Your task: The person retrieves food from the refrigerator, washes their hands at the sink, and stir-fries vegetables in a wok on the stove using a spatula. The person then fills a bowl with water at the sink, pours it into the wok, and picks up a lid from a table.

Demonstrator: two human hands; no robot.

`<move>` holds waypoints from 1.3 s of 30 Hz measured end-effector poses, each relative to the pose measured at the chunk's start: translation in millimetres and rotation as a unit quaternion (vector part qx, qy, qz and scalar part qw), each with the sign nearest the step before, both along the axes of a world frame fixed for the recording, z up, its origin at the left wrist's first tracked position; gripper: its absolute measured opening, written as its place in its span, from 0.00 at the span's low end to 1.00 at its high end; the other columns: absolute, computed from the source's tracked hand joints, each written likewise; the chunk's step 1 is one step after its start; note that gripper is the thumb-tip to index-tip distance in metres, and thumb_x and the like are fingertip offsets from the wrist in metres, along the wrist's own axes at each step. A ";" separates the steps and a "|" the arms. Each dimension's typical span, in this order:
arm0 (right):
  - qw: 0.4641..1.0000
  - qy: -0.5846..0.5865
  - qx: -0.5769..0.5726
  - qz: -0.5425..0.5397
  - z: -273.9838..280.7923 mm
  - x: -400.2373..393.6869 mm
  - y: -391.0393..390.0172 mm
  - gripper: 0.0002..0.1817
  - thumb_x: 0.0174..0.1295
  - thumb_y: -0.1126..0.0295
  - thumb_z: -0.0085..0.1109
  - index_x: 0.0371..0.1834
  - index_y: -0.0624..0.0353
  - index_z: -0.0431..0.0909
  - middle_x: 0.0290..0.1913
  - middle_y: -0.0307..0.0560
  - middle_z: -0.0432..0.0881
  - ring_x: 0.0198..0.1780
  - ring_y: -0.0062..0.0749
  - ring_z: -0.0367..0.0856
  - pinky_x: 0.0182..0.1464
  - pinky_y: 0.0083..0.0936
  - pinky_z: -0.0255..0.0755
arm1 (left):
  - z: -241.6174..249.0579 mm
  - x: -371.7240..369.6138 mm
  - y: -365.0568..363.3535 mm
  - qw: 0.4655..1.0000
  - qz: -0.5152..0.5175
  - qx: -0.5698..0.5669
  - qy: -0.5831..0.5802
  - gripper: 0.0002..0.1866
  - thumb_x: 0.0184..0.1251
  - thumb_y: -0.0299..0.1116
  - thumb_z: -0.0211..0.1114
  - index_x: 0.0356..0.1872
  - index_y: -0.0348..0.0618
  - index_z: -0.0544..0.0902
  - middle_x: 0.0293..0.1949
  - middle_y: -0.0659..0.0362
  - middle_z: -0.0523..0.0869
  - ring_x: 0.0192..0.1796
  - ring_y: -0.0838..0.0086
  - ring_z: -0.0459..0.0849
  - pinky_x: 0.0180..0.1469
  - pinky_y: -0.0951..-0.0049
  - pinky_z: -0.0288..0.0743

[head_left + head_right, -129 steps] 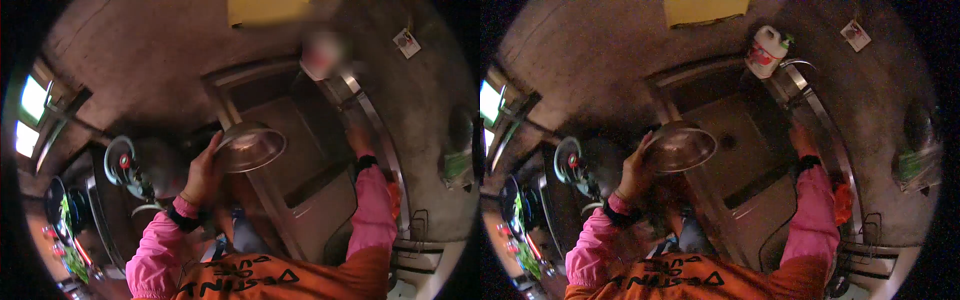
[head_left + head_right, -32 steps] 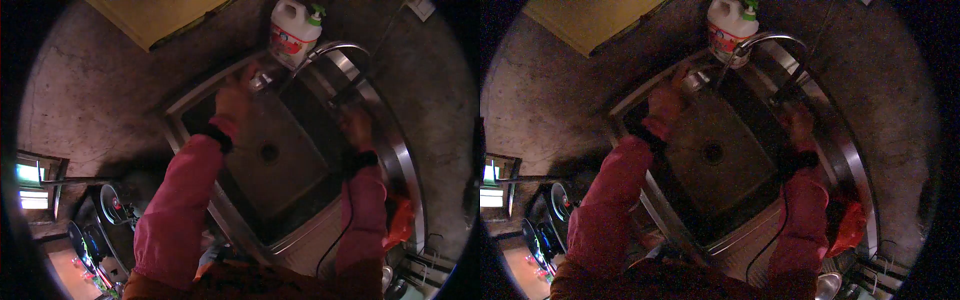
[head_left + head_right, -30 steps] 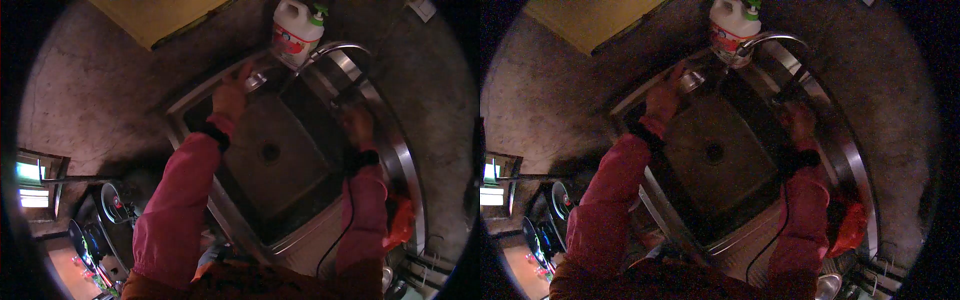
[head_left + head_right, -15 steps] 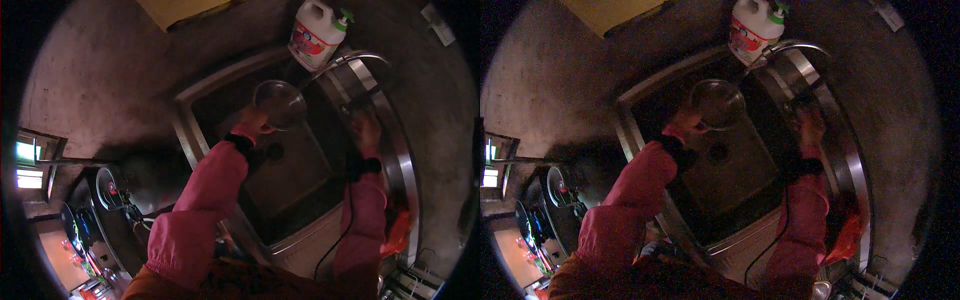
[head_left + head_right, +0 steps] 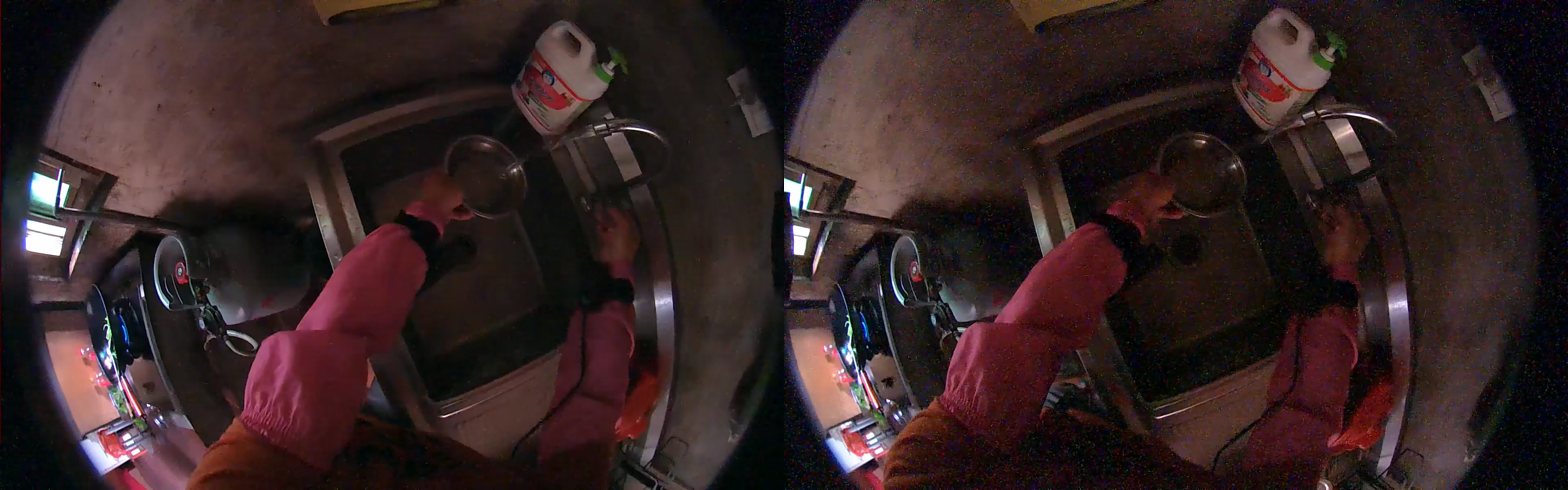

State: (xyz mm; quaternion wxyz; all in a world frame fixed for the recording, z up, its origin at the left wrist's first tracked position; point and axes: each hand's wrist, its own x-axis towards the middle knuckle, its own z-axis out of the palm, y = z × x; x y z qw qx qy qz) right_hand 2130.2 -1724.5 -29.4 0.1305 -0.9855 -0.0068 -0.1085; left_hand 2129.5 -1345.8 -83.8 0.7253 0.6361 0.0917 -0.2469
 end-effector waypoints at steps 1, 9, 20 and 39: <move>1.000 0.000 -0.001 0.004 0.0 3.9 -0.6 0.21 0.47 0.74 0.67 0.48 0.56 0.79 0.40 0.49 0.81 0.38 0.38 0.82 0.37 0.34 0.76 | 20.3 -5.7 -4.7 0.997 0.068 -0.015 0.036 0.22 0.64 0.45 0.62 0.53 0.44 0.76 0.47 0.55 0.81 0.42 0.66 0.83 0.35 0.67 0.84; 0.838 0.078 0.534 -0.080 -5.8 47.4 10.6 0.10 0.61 0.65 0.56 0.43 0.56 0.77 0.32 0.43 0.81 0.33 0.33 0.80 0.32 0.30 0.74 | 11.5 -4.0 -15.8 0.989 0.119 -0.080 0.034 0.22 0.65 0.39 0.58 0.60 0.53 0.70 0.48 0.57 0.79 0.43 0.64 0.82 0.34 0.64 0.84; 0.891 0.176 0.415 -0.055 35.3 -51.4 107.5 0.22 0.63 0.63 0.57 0.58 0.61 0.71 0.40 0.44 0.80 0.26 0.26 0.81 0.24 0.21 0.74 | 24.5 -34.7 -4.8 0.989 0.074 -0.123 0.019 0.20 0.64 0.28 0.54 0.57 0.42 0.69 0.44 0.49 0.80 0.34 0.62 0.84 0.28 0.63 0.84; 0.826 0.227 0.309 0.413 128.8 -176.7 460.7 0.24 0.53 0.81 0.44 0.57 0.69 0.71 0.50 0.46 0.79 0.49 0.27 0.75 0.52 0.24 0.69 | 103.5 -432.8 268.2 0.987 0.080 -0.113 0.079 0.35 0.67 0.45 0.60 0.70 0.43 0.58 0.65 0.52 0.69 0.56 0.68 0.75 0.48 0.67 0.77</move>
